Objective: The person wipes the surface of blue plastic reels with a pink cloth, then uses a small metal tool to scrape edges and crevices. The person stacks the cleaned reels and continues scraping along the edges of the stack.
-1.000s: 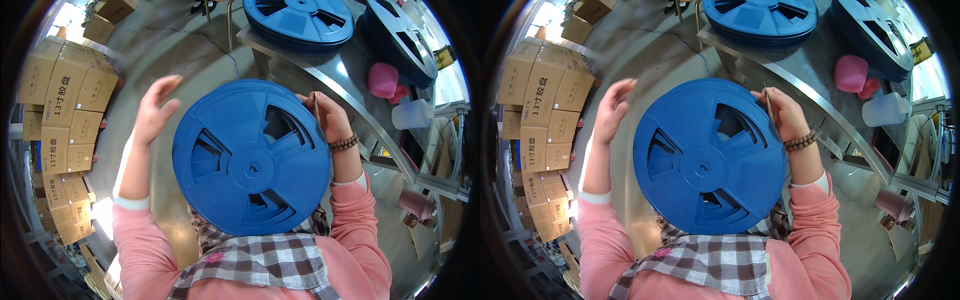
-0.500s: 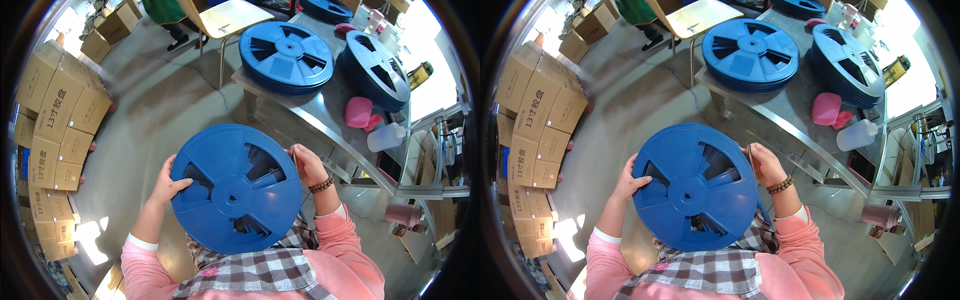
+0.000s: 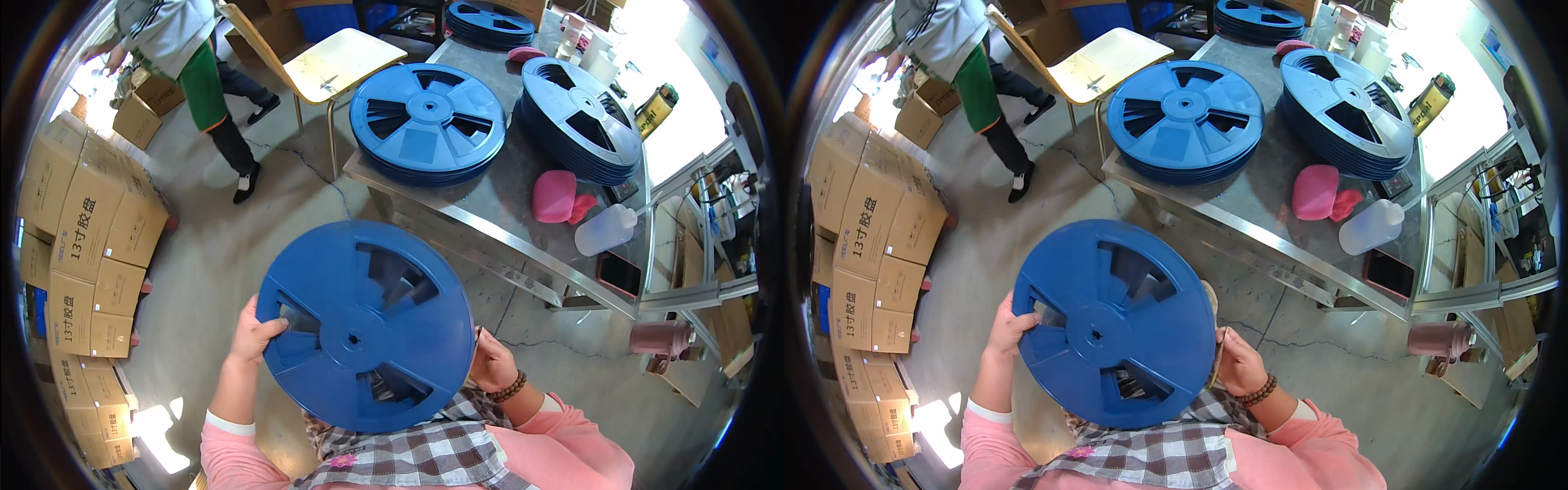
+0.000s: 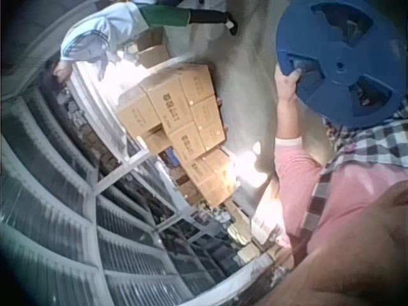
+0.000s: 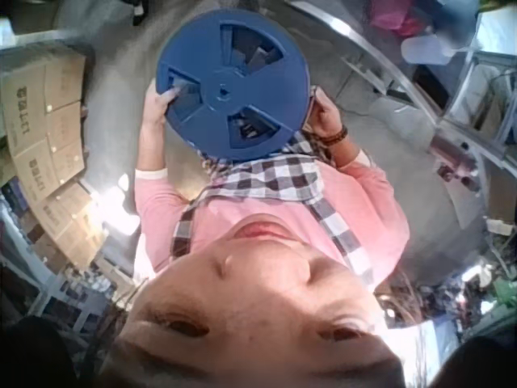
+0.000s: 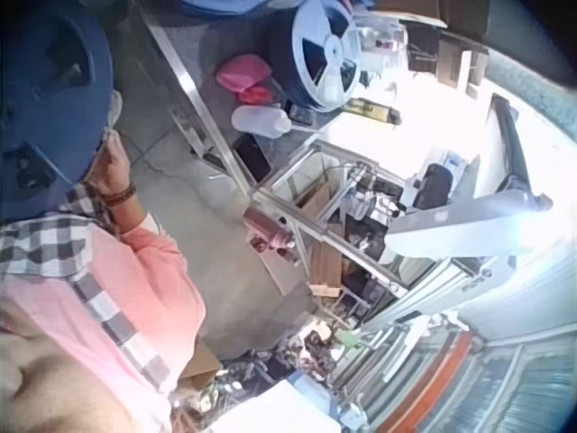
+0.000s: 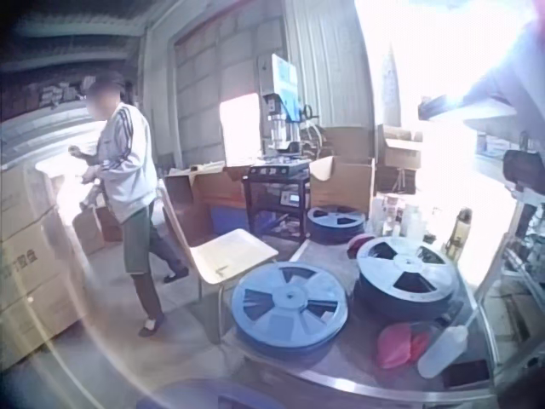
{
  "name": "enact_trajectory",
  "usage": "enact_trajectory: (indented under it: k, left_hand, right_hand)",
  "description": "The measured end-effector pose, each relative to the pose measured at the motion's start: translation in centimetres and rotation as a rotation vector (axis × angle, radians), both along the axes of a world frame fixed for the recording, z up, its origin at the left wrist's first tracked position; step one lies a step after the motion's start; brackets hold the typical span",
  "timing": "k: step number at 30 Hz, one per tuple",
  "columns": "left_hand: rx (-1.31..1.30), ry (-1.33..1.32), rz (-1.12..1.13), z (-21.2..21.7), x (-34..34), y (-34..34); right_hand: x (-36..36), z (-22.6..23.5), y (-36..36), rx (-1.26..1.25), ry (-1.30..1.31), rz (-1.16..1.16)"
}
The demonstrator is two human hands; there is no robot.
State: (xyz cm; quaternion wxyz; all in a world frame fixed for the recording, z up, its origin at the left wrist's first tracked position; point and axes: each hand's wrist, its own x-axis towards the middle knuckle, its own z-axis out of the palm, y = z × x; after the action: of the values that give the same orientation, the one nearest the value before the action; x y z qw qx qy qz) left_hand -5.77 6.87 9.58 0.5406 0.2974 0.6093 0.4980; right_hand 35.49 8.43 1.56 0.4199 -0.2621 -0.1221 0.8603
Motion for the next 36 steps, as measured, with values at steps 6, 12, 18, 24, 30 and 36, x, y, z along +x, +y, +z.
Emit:
enact_trajectory:
  k: [6, 12, 18, 24, 30, 36]
  left_hand:
    - [0.117, -0.097, 0.099, 5.2, 2.3, 9.6]
    - [0.205, -0.036, 0.123, 4.1, 1.7, 28.3]
    - [0.121, -0.033, 0.212, 1.8, 3.7, 39.4]
    - [0.058, 0.246, 0.203, -1.4, 6.0, 42.6]
    - [0.217, 0.175, 0.267, -1.5, 5.9, 42.3]
    - [0.348, 0.112, 0.136, -0.4, 6.1, 42.4]
  right_hand:
    - [-1.2, 10.7, 12.8, 0.436, 0.007, -0.268]
    - [0.7, 14.3, 34.0, 0.618, -0.067, -0.328]
    - [0.2, 12.2, 45.8, 0.434, -0.318, -0.405]
    - [0.9, 7.7, 48.1, 0.365, -0.513, -0.505]
    - [-0.2, 7.8, 46.1, 0.47, -0.59, -0.473]
    - [0.2, 9.1, 41.3, 0.499, -0.723, -0.653]
